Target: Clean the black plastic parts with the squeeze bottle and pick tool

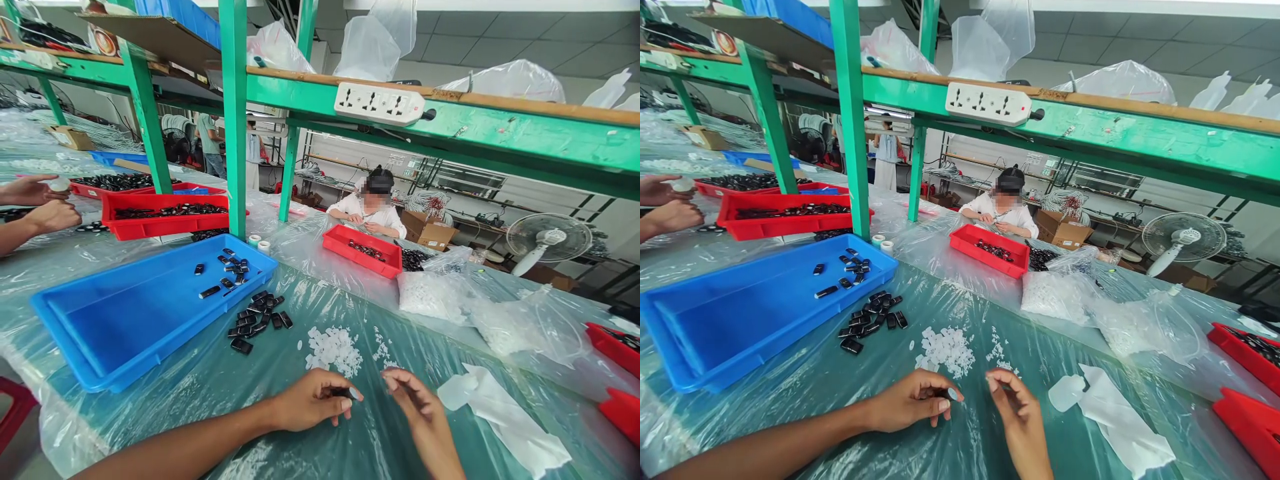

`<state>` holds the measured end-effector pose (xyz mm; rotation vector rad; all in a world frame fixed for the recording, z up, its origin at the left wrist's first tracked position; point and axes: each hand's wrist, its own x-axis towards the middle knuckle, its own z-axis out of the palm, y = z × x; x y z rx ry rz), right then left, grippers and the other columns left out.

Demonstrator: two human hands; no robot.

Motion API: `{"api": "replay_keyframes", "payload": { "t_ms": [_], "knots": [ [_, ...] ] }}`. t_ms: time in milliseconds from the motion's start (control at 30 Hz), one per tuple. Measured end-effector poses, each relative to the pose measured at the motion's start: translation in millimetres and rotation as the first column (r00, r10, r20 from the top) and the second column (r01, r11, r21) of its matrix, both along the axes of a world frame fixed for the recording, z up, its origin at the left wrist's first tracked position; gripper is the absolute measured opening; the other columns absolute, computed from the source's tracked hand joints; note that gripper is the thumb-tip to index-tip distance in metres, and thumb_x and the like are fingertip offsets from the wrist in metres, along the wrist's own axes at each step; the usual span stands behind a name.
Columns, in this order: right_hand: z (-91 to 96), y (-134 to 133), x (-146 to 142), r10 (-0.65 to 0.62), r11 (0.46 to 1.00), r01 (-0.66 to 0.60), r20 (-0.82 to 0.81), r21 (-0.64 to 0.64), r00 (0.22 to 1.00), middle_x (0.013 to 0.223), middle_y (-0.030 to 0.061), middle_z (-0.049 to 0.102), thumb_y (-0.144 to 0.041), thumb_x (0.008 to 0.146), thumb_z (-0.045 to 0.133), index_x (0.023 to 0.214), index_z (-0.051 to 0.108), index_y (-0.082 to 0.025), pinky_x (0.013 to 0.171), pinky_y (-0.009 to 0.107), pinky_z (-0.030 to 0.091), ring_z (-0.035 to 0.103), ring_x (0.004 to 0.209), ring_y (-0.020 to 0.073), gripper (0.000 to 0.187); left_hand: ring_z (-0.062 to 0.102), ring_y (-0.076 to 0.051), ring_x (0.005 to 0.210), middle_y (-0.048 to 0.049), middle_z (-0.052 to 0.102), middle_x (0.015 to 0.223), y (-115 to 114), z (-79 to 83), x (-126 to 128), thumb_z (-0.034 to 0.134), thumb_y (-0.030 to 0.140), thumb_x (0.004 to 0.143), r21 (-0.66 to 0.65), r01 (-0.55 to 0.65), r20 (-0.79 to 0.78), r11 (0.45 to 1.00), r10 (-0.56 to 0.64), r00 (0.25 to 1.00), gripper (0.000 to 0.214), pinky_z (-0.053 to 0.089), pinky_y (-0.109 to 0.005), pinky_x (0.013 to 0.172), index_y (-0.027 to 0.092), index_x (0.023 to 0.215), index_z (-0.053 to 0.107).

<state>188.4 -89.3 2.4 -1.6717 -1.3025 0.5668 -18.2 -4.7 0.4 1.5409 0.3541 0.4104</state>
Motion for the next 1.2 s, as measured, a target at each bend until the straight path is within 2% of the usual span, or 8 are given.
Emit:
{"api": "replay_keyframes", "payload": {
  "t_ms": [67,133,333,500,700,767,1000,1200],
  "knots": [
    [6.5,-2.6,-21.8,0.116,0.993,-0.103,-0.262,0.066,0.958,0.1,0.0044,0.065,-0.045,0.077,0.057,0.083,0.065,-0.021,0.08,0.022,0.046,0.06,0.095,0.0193,0.026,0.051,-0.009,0.06,-0.0054,0.061,0.076,0.4,-3.4,0.8,0.053,0.053,0.08,0.023,0.01,0.009,1.0,-0.01,1.0,0.047,0.043,-0.021,0.06,0.014,0.103,0.065],
    [9.3,-4.7,-37.4,0.175,0.984,-0.148,-0.366,0.1,0.914,0.096,0.0043,0.065,-0.043,0.076,0.06,0.076,0.066,-0.021,0.078,0.022,0.045,0.06,0.093,0.0196,0.023,0.049,-0.009,0.058,-0.0043,0.059,0.074,0.9,-6.7,1.6,0.053,0.053,0.08,0.044,0.025,0.016,0.999,-0.026,1.0,0.046,0.041,-0.019,0.056,0.013,0.097,0.066],
    [5.1,-3.9,-36.7,0.303,0.948,-0.317,-0.394,0.028,0.868,0.093,0.0044,0.06,-0.038,0.078,0.06,0.076,0.065,-0.021,0.078,0.025,0.044,0.057,0.09,0.0189,0.018,0.044,-0.007,0.054,-0.0011,0.054,0.067,1.0,-4.0,0.8,0.05,0.055,0.081,0.083,0.074,-0.009,0.994,-0.073,0.997,0.045,0.035,-0.018,0.051,0.012,0.087,0.064],
    [2.0,-2.3,-32.3,0.331,0.933,-0.36,-0.452,0.024,0.828,0.084,0.0023,0.058,-0.038,0.079,0.059,0.073,0.065,-0.022,0.071,0.024,0.041,0.053,0.078,0.0157,0.018,0.038,-0.007,0.052,0.0005,0.049,0.062,0.7,4.3,-2.6,0.047,0.053,0.084,0.152,0.1,-0.007,0.983,-0.1,0.995,0.043,0.029,-0.019,0.049,0.013,0.076,0.06],
    [-5.9,-0.2,-29.5,0.352,0.919,-0.393,-0.493,0.022,0.795,0.074,0.0011,0.058,-0.038,0.076,0.063,0.072,0.066,-0.02,0.069,0.024,0.04,0.052,0.074,0.0142,0.018,0.036,-0.008,0.053,0.0015,0.045,0.061,2.1,3.3,-4.5,0.044,0.05,0.087,0.223,0.12,-0.025,0.967,-0.118,0.993,0.04,0.027,-0.02,0.051,0.014,0.074,0.056],
    [-6.6,-0.2,-28.6,0.338,0.914,-0.407,-0.55,-0.004,0.764,0.074,0.0007,0.058,-0.038,0.074,0.066,0.071,0.067,-0.019,0.07,0.023,0.04,0.052,0.073,0.0128,0.019,0.037,-0.008,0.054,0.0014,0.046,0.062,2.8,2.3,-4.8,0.043,0.049,0.087,0.238,0.134,-0.029,0.962,-0.131,0.991,0.039,0.028,-0.02,0.051,0.014,0.076,0.056],
    [-5.4,-4.8,-36.2,0.094,0.934,-0.335,-0.82,-0.123,0.565,0.078,0.0008,0.066,-0.035,0.063,0.077,0.08,0.07,-0.018,0.083,0.031,0.045,0.06,0.079,0.0137,0.025,0.036,-0.007,0.053,0.0024,0.044,0.06,3.2,9.2,-7.1,0.043,0.05,0.087,0.219,0.18,-0.022,0.959,-0.179,0.984,0.04,0.027,-0.019,0.051,0.015,0.069,0.051],
    [-12.8,-2.5,-35.2,0.077,0.915,-0.388,-0.901,-0.106,0.427,0.076,0.0014,0.068,-0.031,0.064,0.077,0.078,0.069,-0.017,0.089,0.036,0.045,0.063,0.074,0.0134,0.021,0.038,-0.007,0.056,0.0013,0.047,0.064,0.8,12.4,-7.0,0.044,0.054,0.085,0.168,0.201,0.013,0.965,-0.206,0.979,0.042,0.03,-0.019,0.054,0.014,0.075,0.054]
  ]
}}
